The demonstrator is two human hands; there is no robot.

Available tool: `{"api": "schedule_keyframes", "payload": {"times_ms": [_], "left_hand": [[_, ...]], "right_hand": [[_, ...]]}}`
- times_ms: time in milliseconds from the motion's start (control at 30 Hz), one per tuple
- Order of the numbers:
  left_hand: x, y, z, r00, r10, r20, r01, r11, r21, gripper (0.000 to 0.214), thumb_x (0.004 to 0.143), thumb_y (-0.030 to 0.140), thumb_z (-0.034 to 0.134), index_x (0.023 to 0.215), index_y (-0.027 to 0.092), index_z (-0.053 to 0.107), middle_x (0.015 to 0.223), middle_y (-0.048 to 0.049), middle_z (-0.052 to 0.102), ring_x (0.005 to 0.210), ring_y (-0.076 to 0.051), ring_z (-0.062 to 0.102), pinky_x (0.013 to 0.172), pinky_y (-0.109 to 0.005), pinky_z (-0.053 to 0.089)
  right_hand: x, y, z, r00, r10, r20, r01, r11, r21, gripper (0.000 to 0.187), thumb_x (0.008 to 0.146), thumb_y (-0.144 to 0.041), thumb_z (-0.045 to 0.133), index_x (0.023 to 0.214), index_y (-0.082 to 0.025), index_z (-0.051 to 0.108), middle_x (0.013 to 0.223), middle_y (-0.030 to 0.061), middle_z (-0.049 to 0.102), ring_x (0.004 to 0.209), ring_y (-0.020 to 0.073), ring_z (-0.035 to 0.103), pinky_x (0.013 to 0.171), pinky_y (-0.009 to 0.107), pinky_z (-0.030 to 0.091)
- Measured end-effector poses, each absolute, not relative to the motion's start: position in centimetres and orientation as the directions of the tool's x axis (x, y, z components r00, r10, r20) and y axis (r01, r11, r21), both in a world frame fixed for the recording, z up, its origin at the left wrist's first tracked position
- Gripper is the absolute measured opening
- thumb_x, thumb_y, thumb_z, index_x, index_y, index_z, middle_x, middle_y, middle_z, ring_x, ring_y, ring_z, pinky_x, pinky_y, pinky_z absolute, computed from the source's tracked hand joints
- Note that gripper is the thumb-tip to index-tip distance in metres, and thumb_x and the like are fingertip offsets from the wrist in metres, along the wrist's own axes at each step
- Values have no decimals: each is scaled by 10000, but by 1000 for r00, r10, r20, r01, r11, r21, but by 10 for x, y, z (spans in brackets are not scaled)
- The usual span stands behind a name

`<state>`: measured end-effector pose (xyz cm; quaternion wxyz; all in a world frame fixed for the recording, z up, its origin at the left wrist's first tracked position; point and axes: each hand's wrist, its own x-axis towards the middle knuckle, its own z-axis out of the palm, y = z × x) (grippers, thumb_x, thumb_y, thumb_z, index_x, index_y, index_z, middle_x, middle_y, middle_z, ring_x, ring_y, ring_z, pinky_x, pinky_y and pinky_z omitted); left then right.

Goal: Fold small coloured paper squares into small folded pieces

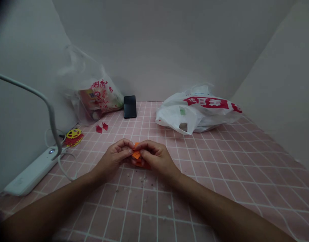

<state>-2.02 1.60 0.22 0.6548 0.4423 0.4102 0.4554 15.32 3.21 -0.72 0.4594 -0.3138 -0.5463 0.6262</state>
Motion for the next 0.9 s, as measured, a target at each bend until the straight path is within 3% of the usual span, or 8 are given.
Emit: {"api": "schedule_keyframes", "payload": {"times_ms": [400, 633, 900], "left_hand": [[-21, 16, 3, 250, 961, -116, -252, 180, 951, 134, 819, 260, 649, 901, 167, 599, 736, -11, 708, 588, -137, 694, 619, -260, 562], [-20, 15, 6, 281, 959, -45, -219, 110, 969, 244, 774, 254, 743, 943, 156, 598, 799, -9, 703, 696, -122, 685, 705, -257, 558], [-20, 16, 10, 200, 978, -65, -104, 88, 991, 162, 732, 236, 735, 784, 148, 609, 729, 6, 676, 670, -124, 666, 657, -241, 536]], "right_hand": [[155, 30, -3, -361, 912, 194, -73, 180, -981, 140, 815, -204, 596, 850, -217, 731, 805, 15, 701, 707, 151, 640, 661, 288, 514], [156, 31, 1, -360, 910, 206, -73, 192, -979, 120, 815, -211, 614, 895, -207, 703, 733, 0, 666, 617, 122, 597, 594, 260, 489], [154, 30, 3, -412, 907, 87, -138, 32, -990, 92, 762, -201, 635, 855, -200, 631, 677, -23, 621, 551, 104, 551, 513, 228, 428]]}}
